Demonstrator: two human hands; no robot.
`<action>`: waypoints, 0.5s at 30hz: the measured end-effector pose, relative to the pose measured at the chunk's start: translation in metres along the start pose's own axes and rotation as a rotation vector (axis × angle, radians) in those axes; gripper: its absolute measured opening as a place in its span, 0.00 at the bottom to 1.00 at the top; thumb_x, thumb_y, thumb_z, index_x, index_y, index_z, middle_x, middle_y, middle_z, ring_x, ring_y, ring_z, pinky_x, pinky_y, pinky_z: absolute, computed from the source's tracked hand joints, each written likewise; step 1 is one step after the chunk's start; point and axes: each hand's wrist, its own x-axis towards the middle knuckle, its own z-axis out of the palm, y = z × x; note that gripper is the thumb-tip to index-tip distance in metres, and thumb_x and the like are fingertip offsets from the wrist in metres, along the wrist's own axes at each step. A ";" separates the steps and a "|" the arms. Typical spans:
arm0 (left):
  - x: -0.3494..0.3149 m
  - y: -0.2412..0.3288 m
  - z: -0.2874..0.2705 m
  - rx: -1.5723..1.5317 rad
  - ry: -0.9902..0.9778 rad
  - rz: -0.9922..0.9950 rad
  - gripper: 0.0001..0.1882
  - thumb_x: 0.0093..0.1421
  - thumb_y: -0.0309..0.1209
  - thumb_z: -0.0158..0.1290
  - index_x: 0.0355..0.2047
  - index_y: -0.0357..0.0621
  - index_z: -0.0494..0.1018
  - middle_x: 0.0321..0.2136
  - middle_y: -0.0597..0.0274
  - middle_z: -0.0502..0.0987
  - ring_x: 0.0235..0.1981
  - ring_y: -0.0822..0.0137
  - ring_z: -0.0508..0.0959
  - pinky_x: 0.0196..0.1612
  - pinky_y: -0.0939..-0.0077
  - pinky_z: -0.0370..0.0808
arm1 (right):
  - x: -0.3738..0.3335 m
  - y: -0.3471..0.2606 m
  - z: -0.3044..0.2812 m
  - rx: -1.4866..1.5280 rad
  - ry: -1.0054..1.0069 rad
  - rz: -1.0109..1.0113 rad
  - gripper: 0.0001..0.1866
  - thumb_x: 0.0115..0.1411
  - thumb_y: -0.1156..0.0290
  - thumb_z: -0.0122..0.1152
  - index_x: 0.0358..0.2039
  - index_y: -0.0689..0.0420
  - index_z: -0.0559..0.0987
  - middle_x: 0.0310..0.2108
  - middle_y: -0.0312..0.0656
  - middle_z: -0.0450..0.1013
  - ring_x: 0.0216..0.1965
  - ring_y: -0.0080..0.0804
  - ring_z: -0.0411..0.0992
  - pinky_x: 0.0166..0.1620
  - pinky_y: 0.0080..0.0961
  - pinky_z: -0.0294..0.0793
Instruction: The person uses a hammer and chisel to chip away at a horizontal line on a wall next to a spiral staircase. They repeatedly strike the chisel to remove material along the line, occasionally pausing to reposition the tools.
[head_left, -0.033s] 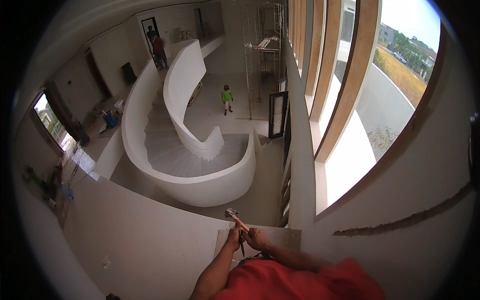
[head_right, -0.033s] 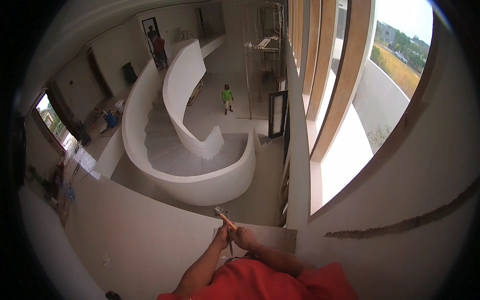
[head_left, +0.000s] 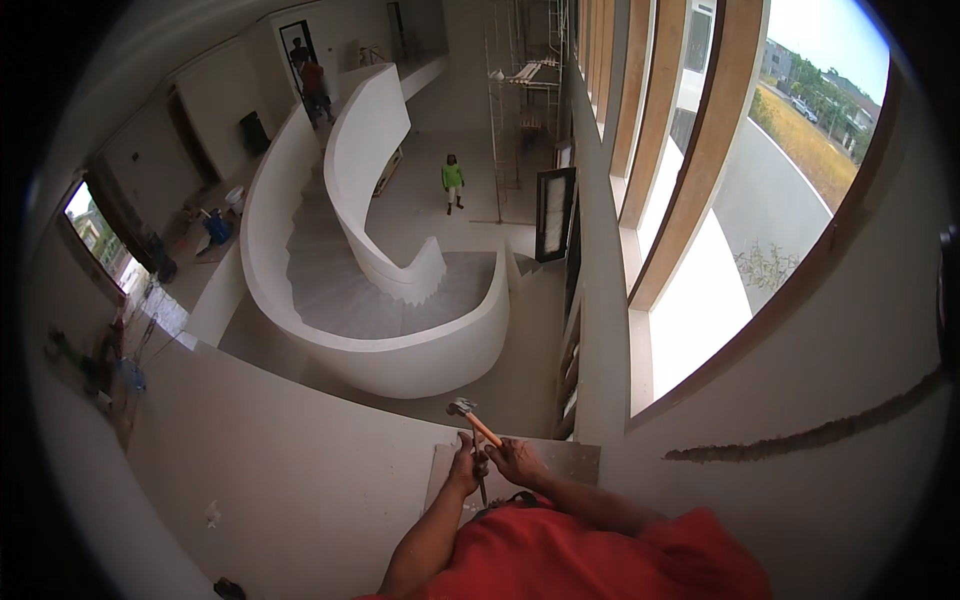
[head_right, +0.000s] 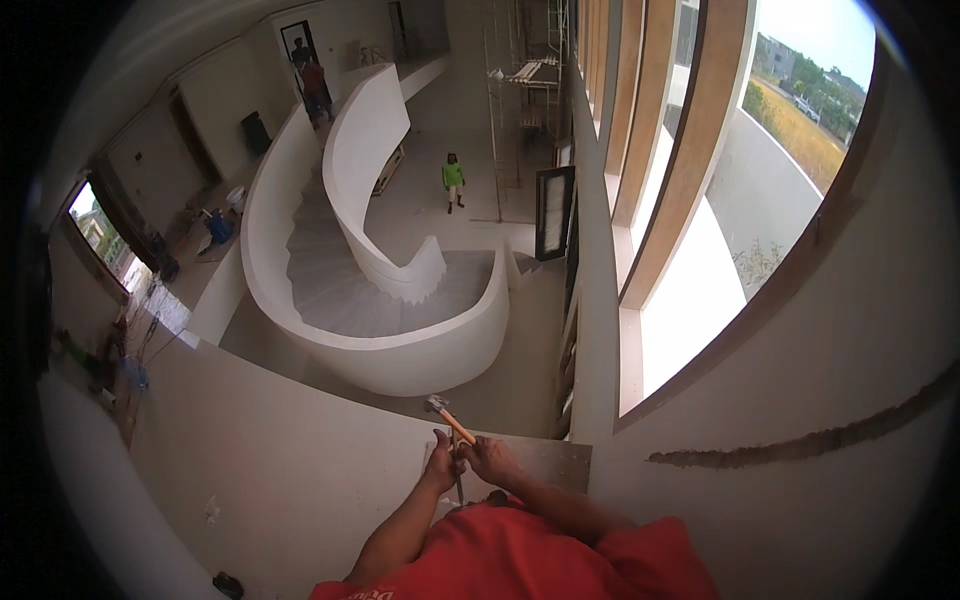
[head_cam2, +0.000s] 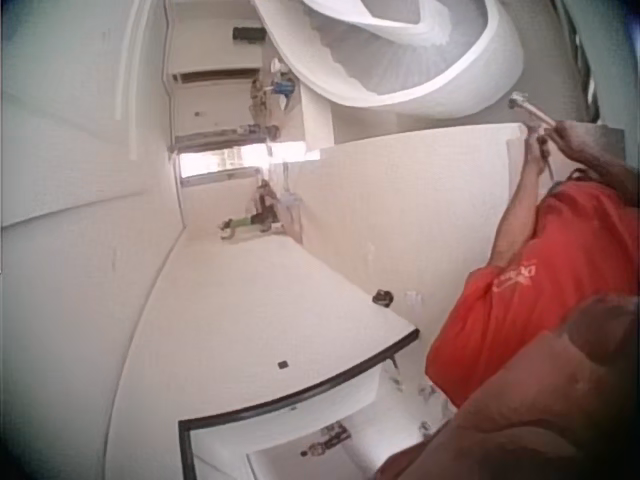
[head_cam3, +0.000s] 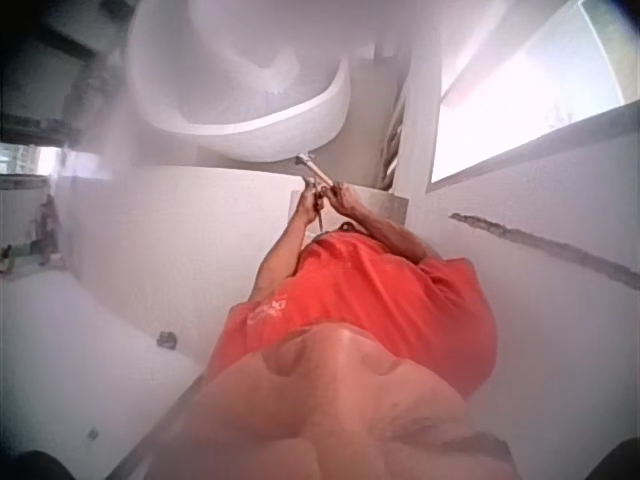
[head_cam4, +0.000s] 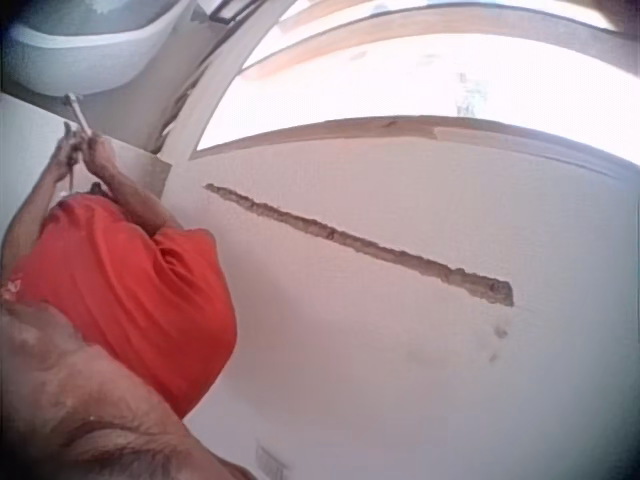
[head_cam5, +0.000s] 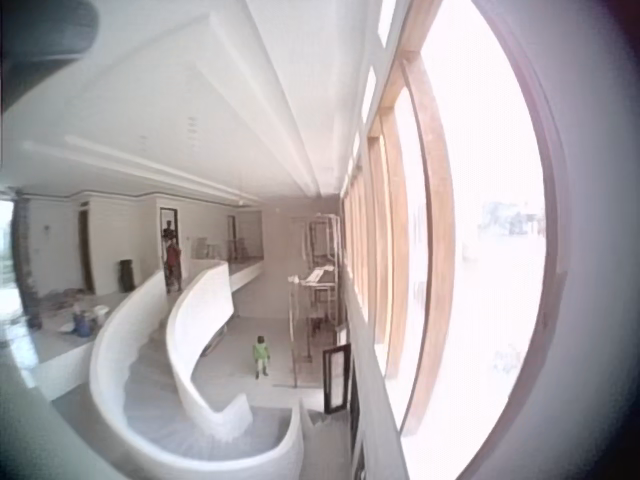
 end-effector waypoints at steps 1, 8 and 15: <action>-0.009 -0.002 0.000 -0.039 0.016 0.000 0.37 0.65 0.66 0.47 0.57 0.47 0.67 0.21 0.70 0.67 0.16 0.78 0.63 0.19 0.79 0.61 | 0.004 -0.008 -0.018 0.026 0.031 0.034 0.20 0.65 0.54 0.60 0.33 0.61 0.77 0.25 0.56 0.75 0.28 0.58 0.76 0.31 0.48 0.73; -0.023 -0.006 -0.067 0.153 0.487 -0.072 0.10 0.71 0.35 0.45 0.45 0.45 0.71 0.21 0.66 0.66 0.15 0.73 0.63 0.16 0.75 0.62 | 0.021 -0.032 -0.063 0.177 0.019 0.180 0.19 0.66 0.55 0.58 0.34 0.62 0.78 0.23 0.57 0.73 0.29 0.59 0.75 0.35 0.49 0.72; -0.023 -0.038 -0.135 -0.191 0.728 -0.159 0.04 0.66 0.25 0.49 0.39 0.38 0.69 0.21 0.58 0.69 0.16 0.62 0.71 0.20 0.61 0.75 | -0.027 0.036 -0.006 -0.250 -0.525 0.492 0.26 0.61 0.47 0.60 0.42 0.61 0.81 0.42 0.56 0.80 0.44 0.58 0.78 0.47 0.48 0.77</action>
